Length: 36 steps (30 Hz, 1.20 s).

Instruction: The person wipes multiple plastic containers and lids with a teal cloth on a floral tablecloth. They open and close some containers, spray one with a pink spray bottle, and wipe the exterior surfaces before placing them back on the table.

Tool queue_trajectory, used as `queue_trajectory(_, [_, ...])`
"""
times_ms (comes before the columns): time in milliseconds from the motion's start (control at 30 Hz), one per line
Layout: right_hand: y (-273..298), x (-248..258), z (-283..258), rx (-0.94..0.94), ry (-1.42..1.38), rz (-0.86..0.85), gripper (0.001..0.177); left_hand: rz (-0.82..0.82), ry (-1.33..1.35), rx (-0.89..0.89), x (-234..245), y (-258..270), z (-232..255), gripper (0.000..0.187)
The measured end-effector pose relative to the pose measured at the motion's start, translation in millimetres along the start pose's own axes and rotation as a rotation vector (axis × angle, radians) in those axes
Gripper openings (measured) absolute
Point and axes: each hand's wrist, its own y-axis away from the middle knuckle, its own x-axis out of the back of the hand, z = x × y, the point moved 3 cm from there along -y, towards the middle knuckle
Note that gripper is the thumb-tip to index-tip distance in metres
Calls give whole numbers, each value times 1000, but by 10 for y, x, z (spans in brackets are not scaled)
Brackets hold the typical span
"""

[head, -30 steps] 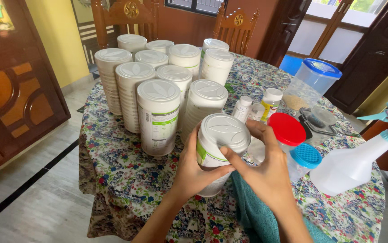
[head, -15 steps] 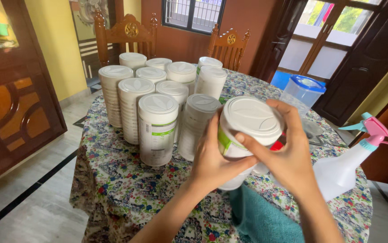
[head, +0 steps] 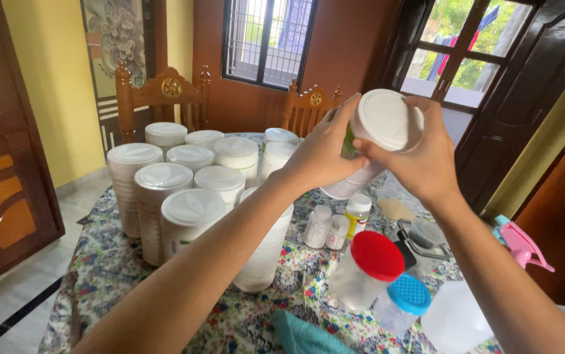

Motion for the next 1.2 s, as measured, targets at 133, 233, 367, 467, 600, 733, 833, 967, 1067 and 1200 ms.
queue_trajectory(133, [-291,-415,492,29,84,0,100,-75,-104,68,-161,-311,-498,98])
queue_trajectory(233, [-415,-797,874,-50,62,-30,98,-186,-182,139,-312,-391,-933,89])
queue_trajectory(367, [-412,-1296,1327,-134,40,-85,96,-280,-282,202,-519,-414,-1475,84])
queue_trajectory(467, [-400,-1671,1627,-210,25,-133,97,-388,-394,271,-643,-418,-1829,81])
queue_trajectory(600, [-379,-2140,1945,-246,-16,-198,95,-503,-513,389,-691,-404,-2164,77])
queue_trajectory(733, [-376,-2482,2142,-290,13,-342,92,-684,-680,523,-698,-338,-2313,66])
queue_trajectory(833, [-342,-2587,2220,-308,30,-448,95,-774,-736,580,-731,-273,-2348,63])
queue_trajectory(967, [-349,-2509,2401,-370,-91,-581,94,-740,-814,516,-744,-307,-2361,70])
queue_trajectory(1067, [-454,-2266,2748,-402,-44,-473,86,-729,-836,488,-757,-400,-2359,69])
queue_trajectory(1200, [-479,-1770,3504,-382,486,-436,77,-674,-877,380,-754,-467,-2279,64])
